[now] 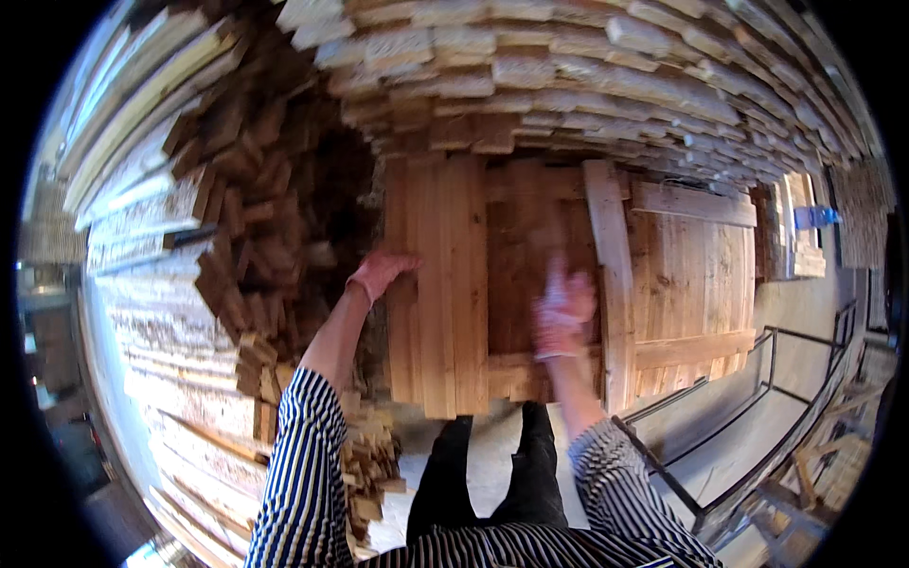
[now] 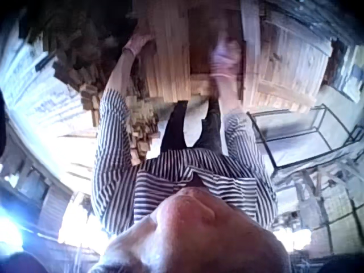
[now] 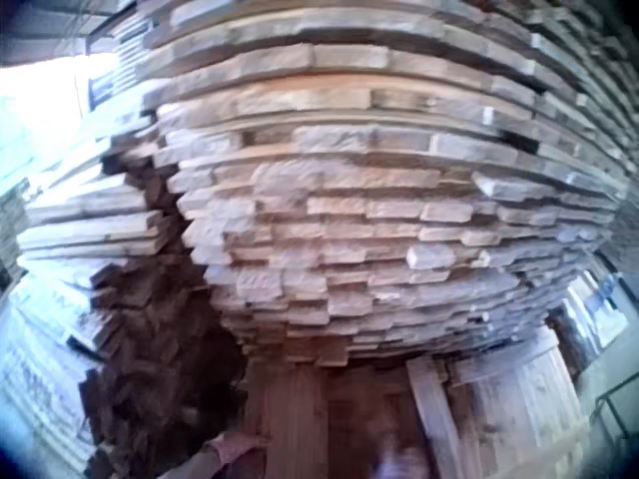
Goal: The person repeatedly picks up wooden planks from a large vertical rack and places them onto a growing horizontal stack on the floor. The worker wears pink gloves and handles the planks one by one or in small groups, moving between the rack and the stack throughout the clip.
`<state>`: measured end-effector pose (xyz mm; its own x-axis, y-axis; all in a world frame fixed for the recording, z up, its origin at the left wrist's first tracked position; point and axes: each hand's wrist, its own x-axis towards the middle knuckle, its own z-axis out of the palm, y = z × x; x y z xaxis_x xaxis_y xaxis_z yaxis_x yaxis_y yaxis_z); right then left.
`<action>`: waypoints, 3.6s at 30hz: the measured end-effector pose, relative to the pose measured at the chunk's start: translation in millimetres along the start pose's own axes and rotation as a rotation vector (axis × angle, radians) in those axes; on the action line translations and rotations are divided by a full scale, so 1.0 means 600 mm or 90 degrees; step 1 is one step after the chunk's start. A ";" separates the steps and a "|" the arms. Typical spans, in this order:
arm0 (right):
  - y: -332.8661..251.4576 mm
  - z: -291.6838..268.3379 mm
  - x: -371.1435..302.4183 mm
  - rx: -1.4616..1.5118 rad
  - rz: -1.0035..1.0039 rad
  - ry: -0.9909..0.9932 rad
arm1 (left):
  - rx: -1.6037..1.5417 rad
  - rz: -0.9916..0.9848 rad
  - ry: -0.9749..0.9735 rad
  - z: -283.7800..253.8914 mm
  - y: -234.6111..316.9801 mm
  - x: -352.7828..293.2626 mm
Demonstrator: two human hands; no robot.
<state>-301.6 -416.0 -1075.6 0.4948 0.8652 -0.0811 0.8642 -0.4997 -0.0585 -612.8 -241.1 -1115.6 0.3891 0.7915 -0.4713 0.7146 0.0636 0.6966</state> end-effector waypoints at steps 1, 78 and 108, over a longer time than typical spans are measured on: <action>-0.017 0.019 -0.005 0.004 0.032 -0.028 | -0.107 -0.182 -0.086 0.005 0.103 0.014; -0.690 -0.533 -0.173 0.057 -0.565 -0.306 | -0.659 -0.144 0.473 0.074 0.195 -0.585; 0.152 -0.213 -0.156 0.571 0.053 -0.181 | -0.957 -0.193 -0.081 0.235 0.337 -0.248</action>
<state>-257.4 -537.4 -946.3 0.4088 0.8421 -0.3518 0.3767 -0.5068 -0.7754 -444.2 -431.8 -980.5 0.4436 0.5851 -0.6788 -0.4242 0.8043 0.4161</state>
